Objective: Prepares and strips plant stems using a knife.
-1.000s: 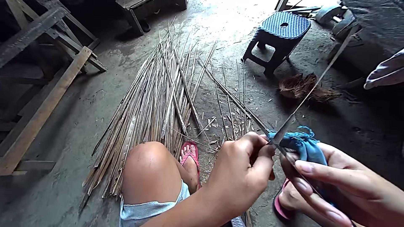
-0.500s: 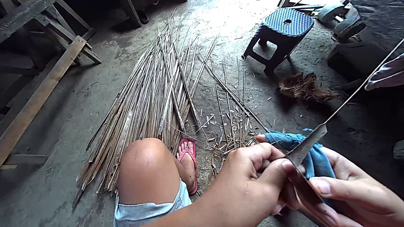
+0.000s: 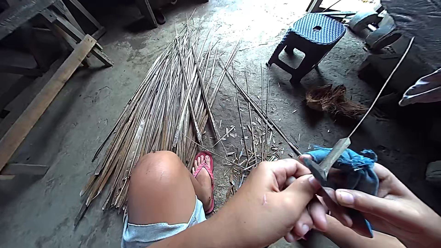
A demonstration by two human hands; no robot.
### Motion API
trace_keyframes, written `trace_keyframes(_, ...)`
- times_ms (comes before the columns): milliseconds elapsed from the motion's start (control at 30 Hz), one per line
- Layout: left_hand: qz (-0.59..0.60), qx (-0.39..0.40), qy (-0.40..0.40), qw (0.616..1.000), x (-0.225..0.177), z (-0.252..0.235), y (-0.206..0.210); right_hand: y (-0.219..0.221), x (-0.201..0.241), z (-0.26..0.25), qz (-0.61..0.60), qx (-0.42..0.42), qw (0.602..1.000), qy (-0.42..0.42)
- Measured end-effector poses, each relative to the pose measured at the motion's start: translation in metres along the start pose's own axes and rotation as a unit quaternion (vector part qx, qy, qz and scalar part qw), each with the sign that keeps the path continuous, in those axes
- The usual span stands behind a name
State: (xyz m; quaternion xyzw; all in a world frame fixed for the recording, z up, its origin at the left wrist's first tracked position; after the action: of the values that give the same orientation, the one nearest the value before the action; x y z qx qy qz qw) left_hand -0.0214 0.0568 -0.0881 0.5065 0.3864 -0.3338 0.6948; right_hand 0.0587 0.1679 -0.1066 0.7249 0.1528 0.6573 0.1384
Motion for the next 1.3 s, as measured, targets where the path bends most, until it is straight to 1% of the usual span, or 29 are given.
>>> trace_keyframes(133, -0.037, -0.012, 0.014, 0.999, -0.002, 0.000, -0.003, -0.001, 0.004, 0.000, 0.038, -0.026, 0.998, -0.031)
trace_keyframes(367, -0.077, -0.038, 0.012, 0.996, -0.002, 0.000, -0.008, -0.001, 0.001, 0.002, 0.047, -0.054, 0.997, -0.022)
trace_keyframes(567, -0.085, -0.041, 0.009, 0.995, -0.006, 0.001, -0.008, -0.005, 0.001, 0.002, 0.036, -0.084, 0.996, -0.023)
trace_keyframes(667, -0.103, -0.041, 0.010, 0.994, -0.007, 0.001, -0.008, -0.010, 0.001, 0.004, 0.008, -0.102, 0.995, -0.009)
trace_keyframes(867, -0.112, -0.043, 0.009, 0.993, -0.007, 0.001, -0.009, -0.010, 0.001, 0.003, -0.028, -0.109, 0.994, 0.009)
trace_keyframes(967, -0.112, -0.040, 0.011, 0.993, -0.007, 0.002, -0.009, -0.018, 0.003, 0.004, -0.037, -0.142, 0.989, 0.007)
trace_keyframes(1067, -0.115, -0.038, 0.015, 0.992, -0.007, 0.004, -0.010, -0.037, 0.012, 0.008, -0.012, -0.182, 0.983, -0.007)
trace_keyframes(1133, -0.112, -0.047, 0.014, 0.992, -0.007, 0.003, -0.012, -0.043, 0.019, 0.010, 0.029, -0.188, 0.982, -0.019)
trace_keyframes(1233, -0.113, -0.065, 0.018, 0.991, -0.008, 0.003, -0.016, -0.042, 0.030, 0.015, 0.145, -0.185, 0.971, -0.030)
trace_keyframes(1300, -0.139, -0.084, 0.030, 0.986, -0.009, 0.002, -0.018, -0.029, 0.036, 0.016, 0.138, -0.164, 0.977, -0.001)
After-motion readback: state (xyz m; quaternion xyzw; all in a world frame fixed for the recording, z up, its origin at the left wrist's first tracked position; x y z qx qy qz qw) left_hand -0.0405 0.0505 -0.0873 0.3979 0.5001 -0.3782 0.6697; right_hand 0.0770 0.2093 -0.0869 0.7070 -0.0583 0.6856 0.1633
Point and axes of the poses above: each hand's wrist, its own z-axis away from the middle knuckle, its own y-axis out of the palm, x = y × z, the point moved 7 cm from there along -z, towards the middle knuckle, and after that the axes turned 4 degrees about -z, right-handed, at the moved point
